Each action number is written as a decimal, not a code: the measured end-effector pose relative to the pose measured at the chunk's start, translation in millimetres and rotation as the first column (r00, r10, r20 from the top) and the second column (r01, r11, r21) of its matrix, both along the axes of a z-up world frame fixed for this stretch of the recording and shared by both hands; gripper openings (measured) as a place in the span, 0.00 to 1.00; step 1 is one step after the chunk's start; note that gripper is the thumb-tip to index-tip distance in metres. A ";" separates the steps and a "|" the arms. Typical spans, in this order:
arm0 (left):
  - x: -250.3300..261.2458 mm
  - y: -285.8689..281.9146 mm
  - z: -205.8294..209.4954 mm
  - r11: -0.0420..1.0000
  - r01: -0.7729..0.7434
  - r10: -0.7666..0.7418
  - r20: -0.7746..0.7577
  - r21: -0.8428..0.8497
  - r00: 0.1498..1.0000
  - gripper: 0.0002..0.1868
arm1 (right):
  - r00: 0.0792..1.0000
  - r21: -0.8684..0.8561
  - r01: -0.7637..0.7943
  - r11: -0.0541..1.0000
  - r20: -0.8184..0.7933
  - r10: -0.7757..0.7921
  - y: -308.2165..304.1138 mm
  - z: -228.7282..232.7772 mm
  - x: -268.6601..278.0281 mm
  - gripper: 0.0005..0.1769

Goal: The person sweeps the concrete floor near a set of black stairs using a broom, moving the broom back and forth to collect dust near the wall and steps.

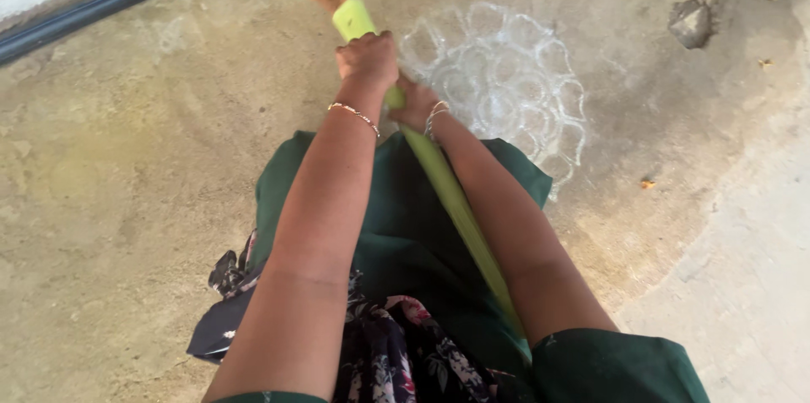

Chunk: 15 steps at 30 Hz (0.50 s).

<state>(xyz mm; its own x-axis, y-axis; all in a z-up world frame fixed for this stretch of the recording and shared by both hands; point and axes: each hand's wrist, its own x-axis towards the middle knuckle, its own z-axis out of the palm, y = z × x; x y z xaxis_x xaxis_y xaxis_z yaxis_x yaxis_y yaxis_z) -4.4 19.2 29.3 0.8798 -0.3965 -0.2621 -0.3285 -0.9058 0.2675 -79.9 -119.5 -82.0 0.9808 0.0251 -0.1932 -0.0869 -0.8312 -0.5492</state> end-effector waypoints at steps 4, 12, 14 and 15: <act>3.5 2.0 -3.7 0.999 -0.008 0.012 -0.109 0.033 0.994 0.16 | 0.994 -0.006 -0.022 1.000 -0.104 0.021 8.0 -8.6 6.4 0.55; 7.0 10.6 -9.1 0.999 -0.025 0.027 -0.135 0.022 0.991 0.16 | 0.883 0.206 0.469 0.859 -0.144 -0.447 -30.9 17.0 13.2 0.51; 9.1 14.5 -11.2 0.999 -0.038 0.038 -0.133 0.001 0.990 0.15 | 0.854 0.316 0.519 0.794 -0.160 -0.495 -35.5 30.5 6.3 0.50; 10.1 15.7 -12.1 0.999 -0.044 0.042 -0.133 -0.011 0.990 0.15 | 0.856 0.313 0.517 0.797 -0.158 -0.493 -32.2 37.4 3.5 0.50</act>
<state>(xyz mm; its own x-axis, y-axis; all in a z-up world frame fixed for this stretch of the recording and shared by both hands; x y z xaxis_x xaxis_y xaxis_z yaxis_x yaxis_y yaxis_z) 5.6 34.9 17.1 0.8538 -0.3635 -0.3727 -0.2503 -0.9143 0.3186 -76.3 -151.7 -44.6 0.8577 -0.3958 -0.3283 -0.4885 -0.4276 -0.7606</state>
